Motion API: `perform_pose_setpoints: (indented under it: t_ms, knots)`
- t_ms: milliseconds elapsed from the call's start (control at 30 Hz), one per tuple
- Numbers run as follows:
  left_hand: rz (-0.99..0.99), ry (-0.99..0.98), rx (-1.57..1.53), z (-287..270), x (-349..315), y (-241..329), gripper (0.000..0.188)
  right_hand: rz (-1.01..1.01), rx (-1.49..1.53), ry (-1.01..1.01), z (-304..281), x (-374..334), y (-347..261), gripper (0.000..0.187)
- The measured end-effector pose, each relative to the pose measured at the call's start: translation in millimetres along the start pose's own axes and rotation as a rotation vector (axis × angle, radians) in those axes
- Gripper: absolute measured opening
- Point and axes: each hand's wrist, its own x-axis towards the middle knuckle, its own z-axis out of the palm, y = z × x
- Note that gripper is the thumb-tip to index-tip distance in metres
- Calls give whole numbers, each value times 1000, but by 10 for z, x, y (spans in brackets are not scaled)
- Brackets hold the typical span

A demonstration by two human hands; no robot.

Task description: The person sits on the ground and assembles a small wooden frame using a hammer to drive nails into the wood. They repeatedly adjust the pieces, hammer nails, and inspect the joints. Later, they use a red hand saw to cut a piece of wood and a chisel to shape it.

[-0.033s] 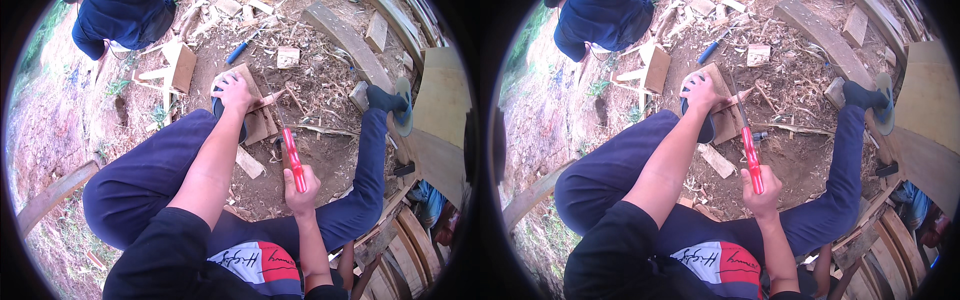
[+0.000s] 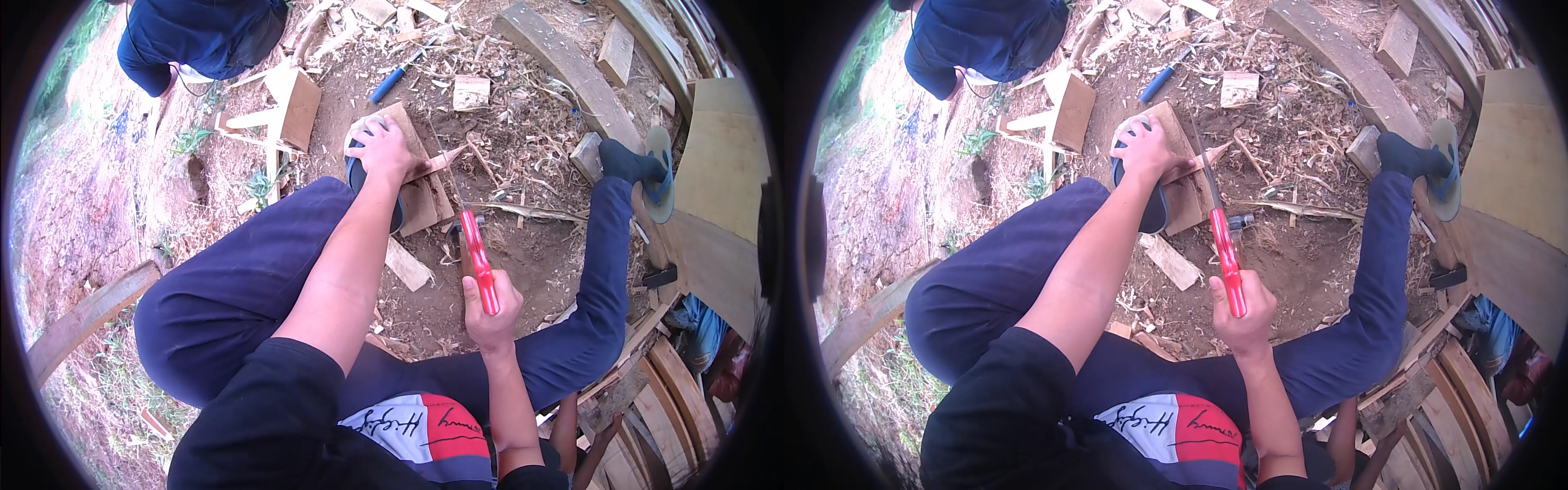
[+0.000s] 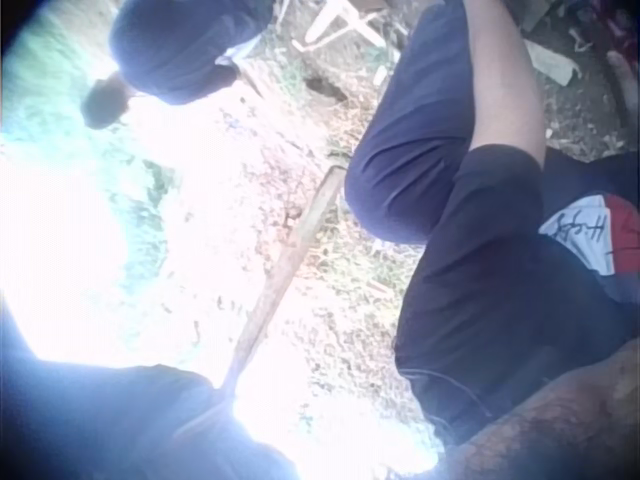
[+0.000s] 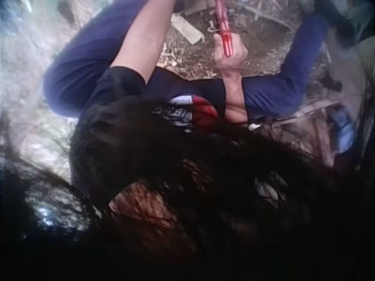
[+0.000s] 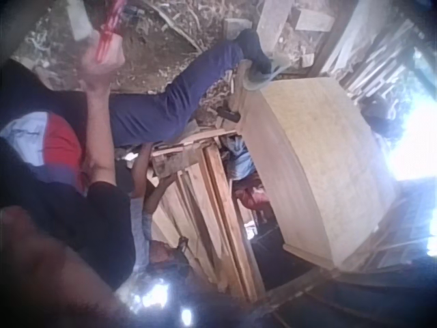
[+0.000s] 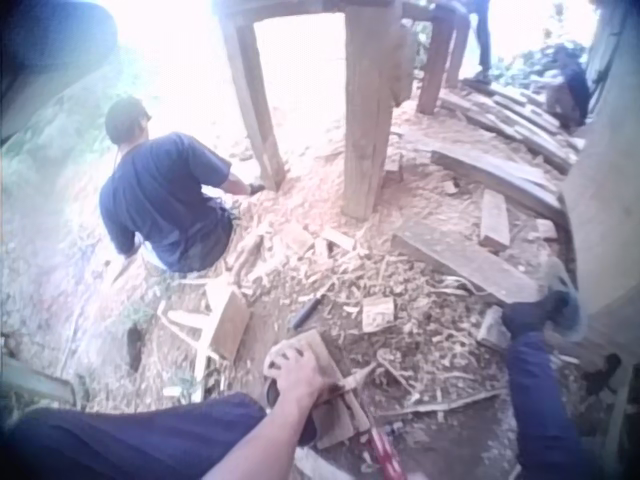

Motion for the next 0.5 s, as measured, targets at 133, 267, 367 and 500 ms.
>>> perform_pose_setpoints:
  t_ms: [133, 267, 367, 500]
  knots:
    - [-5, 29, -14, 20, 25, -16, 108, 45, -21, -50, 35, 1, -26, 21]
    - [6, 46, -34, 92, 100, -44, 101, 8, 0, -52, 107, 3, 25, 22]
    - [15, 49, -47, 105, 110, -53, 97, -20, -6, -46, 120, -4, 25, 22]
    - [10, 34, -58, 69, 99, -53, 97, -35, -2, -44, 114, -28, 40, 21]
